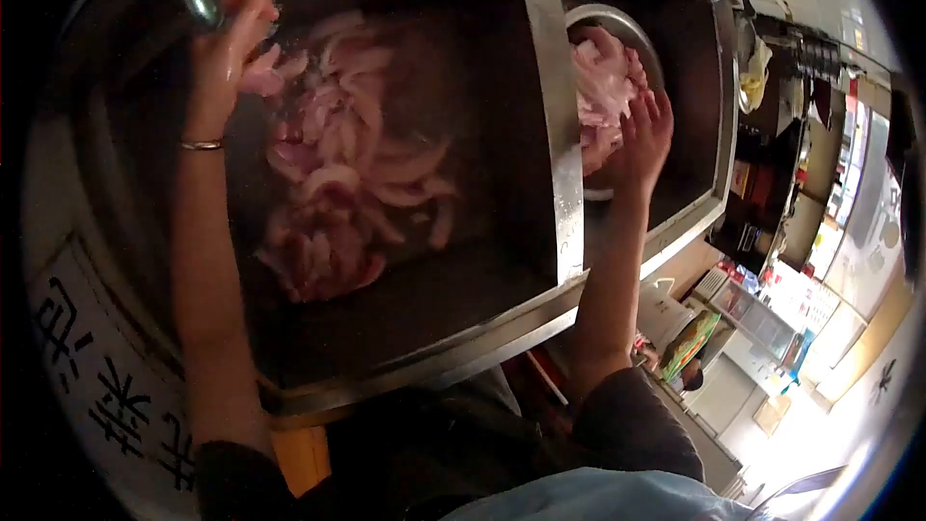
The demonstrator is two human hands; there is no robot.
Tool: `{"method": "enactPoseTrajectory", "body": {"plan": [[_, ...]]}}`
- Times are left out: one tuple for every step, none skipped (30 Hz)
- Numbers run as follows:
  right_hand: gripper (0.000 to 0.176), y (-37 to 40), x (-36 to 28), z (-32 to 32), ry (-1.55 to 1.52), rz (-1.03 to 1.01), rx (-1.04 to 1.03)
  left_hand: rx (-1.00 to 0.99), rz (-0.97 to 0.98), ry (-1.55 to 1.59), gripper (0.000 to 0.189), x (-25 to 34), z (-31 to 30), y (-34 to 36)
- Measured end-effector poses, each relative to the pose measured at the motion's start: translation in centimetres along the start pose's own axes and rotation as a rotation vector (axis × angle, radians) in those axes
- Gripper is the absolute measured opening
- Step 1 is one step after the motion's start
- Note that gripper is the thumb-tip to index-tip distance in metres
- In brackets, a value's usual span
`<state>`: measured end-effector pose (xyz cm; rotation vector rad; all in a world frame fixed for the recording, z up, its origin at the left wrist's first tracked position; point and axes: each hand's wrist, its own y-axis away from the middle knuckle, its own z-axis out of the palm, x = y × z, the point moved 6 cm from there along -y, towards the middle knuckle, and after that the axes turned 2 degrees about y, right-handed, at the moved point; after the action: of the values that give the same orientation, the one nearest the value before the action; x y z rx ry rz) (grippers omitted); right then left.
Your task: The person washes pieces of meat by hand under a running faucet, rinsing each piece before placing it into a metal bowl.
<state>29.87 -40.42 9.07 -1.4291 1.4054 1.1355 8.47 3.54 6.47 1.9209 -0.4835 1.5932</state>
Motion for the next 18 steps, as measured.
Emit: {"method": "enactPoseTrajectory", "body": {"plan": [[0.04, -1.2, 0.7, 0.0, 0.001, 0.001, 0.013, 0.027, 0.054, -0.049, 0.031, 0.8, 0.3, 0.3], [0.045, -2.2, 0.1, 1.3, 0.427, -0.299, -0.078, 0.032, 0.032, 0.008, 0.031, 0.5, -0.1, 0.3], [0.049, -2.5, 0.4, 3.0, 0.853, -0.599, -0.173, 0.028, 0.037, 0.01, 0.031, 0.8, -0.3, 0.4], [0.049, -3.5, 2.7, 2.5, 0.853, -0.603, -0.167, 0.002, -0.032, 0.07, 0.031, 1.1, -0.5, 0.6], [0.047, -4.4, 6.6, 2.2, 1.073, -0.589, -0.251, -0.023, -0.101, 0.129, 0.031, 1.1, -0.5, 0.7], [0.044, -4.9, 9.1, 2.2, 1.29, -0.568, -0.337, -0.023, -0.096, 0.131, 0.031, 1.1, -0.7, 0.5], [0.044, -4.1, 8.2, 2.1, 1.288, -0.57, -0.333, -0.024, -0.08, 0.07, 0.031, 1.0, -0.9, 0.3], [0.043, -3.5, 7.1, 1.2, 1.366, -0.58, -0.323, -0.027, -0.067, 0.008, 0.031, 0.9, 0.2, -0.3], [0.042, -2.4, 6.3, 1.2, 1.443, -0.592, -0.317, -0.024, -0.069, 0.006, 0.031, 1.3, 0.5, -0.1], [0.042, -2.3, 7.1, 0.3, 1.443, -0.593, -0.326, 0.029, -0.108, 0.131, 0.03, 1.8, 0.9, 0.5], [0.041, -2.8, 8.5, -2.3, 1.411, -0.616, -0.256, 0.083, -0.146, 0.254, 0.03, 2.1, 0.7, 1.1], [0.041, -3.7, 9.9, -4.8, 1.378, -0.642, -0.182, 0.092, -0.146, 0.254, 0.03, 1.7, 0.2, 0.8], [0.041, -4.9, 11.6, -7.1, 1.375, -0.648, -0.187, 0.066, -0.138, 0.193, 0.029, 1.1, -0.1, 0.2], [0.04, -6.4, 13.6, -9.6, 1.271, -0.543, -0.215, 0.041, -0.129, 0.131, 0.028, 0.4, -0.6, -0.5], [0.039, -8.1, 14.6, -10.7, 1.164, -0.444, -0.246, 0.055, -0.125, 0.13, 0.028, -0.6, -1.4, -1.2], [0.037, -8.7, 13.5, -10.3, 1.125, -0.518, -0.261, -0.045, -0.026, 0.134, 0.027, -1.3, -1.7, -2.0], [0.035, -8.5, 11.5, -9.3, 1.081, -0.589, -0.281, -0.143, 0.07, 0.131, 0.026, -2.1, -2.1, -2.7], [0.037, -6.0, 6.0, -5.0, 0.915, -0.676, -0.379, -0.241, -0.038, 0.073, 0.039, -4.1, -2.6, -3.8]]}}
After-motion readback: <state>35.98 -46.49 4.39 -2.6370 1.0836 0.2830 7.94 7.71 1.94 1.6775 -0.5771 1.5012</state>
